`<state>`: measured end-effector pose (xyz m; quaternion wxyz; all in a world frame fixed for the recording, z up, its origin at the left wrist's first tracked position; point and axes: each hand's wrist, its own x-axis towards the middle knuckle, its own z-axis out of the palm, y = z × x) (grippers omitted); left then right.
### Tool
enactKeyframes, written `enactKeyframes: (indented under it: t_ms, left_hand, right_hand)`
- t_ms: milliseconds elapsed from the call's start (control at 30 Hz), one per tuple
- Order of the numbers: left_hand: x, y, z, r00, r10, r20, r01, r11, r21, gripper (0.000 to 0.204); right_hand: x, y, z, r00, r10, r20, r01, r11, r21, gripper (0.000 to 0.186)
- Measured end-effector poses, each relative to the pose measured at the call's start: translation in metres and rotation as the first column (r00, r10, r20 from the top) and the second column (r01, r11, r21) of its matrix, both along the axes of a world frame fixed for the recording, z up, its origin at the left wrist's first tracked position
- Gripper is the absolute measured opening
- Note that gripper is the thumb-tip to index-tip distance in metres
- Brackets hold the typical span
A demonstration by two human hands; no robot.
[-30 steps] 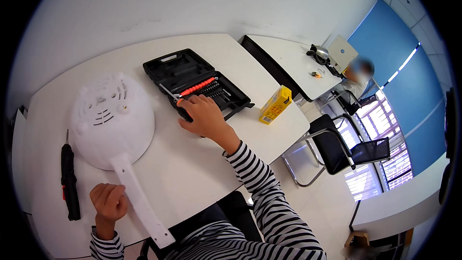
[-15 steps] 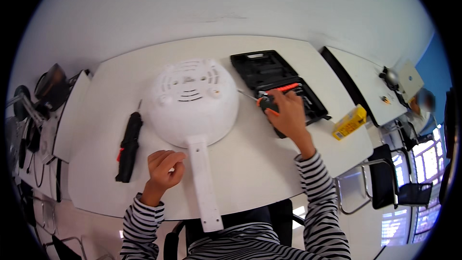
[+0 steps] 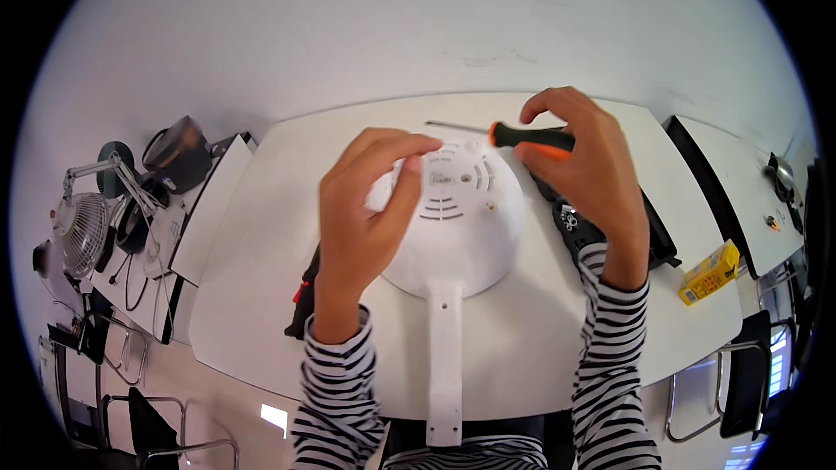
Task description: The person uses a manual screwdriver to remove a screw from the base of a white electric appliance, then flips the unit to inspect the underside. They place the screwdriver down, pick up a power drill, and later resume using the manual screwdriver to tighten the screw back into the base.
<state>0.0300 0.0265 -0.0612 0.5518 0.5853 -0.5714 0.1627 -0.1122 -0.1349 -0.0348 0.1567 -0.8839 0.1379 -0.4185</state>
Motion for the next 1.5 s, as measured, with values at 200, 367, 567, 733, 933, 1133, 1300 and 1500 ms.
enactKeyframes:
  t_ms: [200,367,567,733,933,1133,1300,1500]
  left_hand:
    - [0.01,-0.028,0.001,0.998,-0.021,0.067,0.008,0.982,0.188,0.019]
    - [0.018,-0.035,-0.002,0.999,-0.004,0.05,-0.012,0.951,0.308,0.023]
    - [0.023,-0.041,-0.002,0.991,-0.082,-0.105,0.111,0.943,0.313,0.029]
    - [0.027,-0.037,-0.003,0.984,-0.034,-0.174,0.092,0.937,0.337,0.028]
    - [0.031,-0.035,-0.003,0.989,-0.049,-0.141,0.09,0.95,0.299,0.027]
    - [0.034,-0.032,-0.002,0.982,-0.058,-0.177,0.111,0.945,0.308,0.028]
    - [0.039,-0.03,-0.003,0.985,-0.042,-0.167,0.088,0.957,0.277,0.028]
    - [0.042,-0.03,-0.004,0.981,-0.039,-0.188,0.09,0.958,0.272,0.028]
  right_hand:
    - [0.016,-0.002,0.002,0.956,0.282,0.086,-0.294,0.895,0.336,0.022]
    - [0.035,-0.013,-0.003,0.833,0.356,0.424,-0.516,0.776,0.363,0.025]
    - [0.048,-0.021,-0.008,0.81,0.212,0.547,-0.391,0.89,0.235,0.028]
    - [0.056,-0.032,-0.013,0.84,0.157,0.52,-0.263,0.955,0.137,0.028]
    - [0.055,-0.029,-0.016,0.861,0.177,0.476,-0.272,0.952,0.138,0.031]
    - [0.06,-0.024,-0.013,0.869,0.226,0.44,-0.303,0.946,0.112,0.032]
    - [0.067,-0.028,-0.012,0.858,0.226,0.461,-0.316,0.94,0.128,0.032]
    - [0.068,-0.033,-0.013,0.853,0.214,0.477,-0.301,0.947,0.114,0.032]
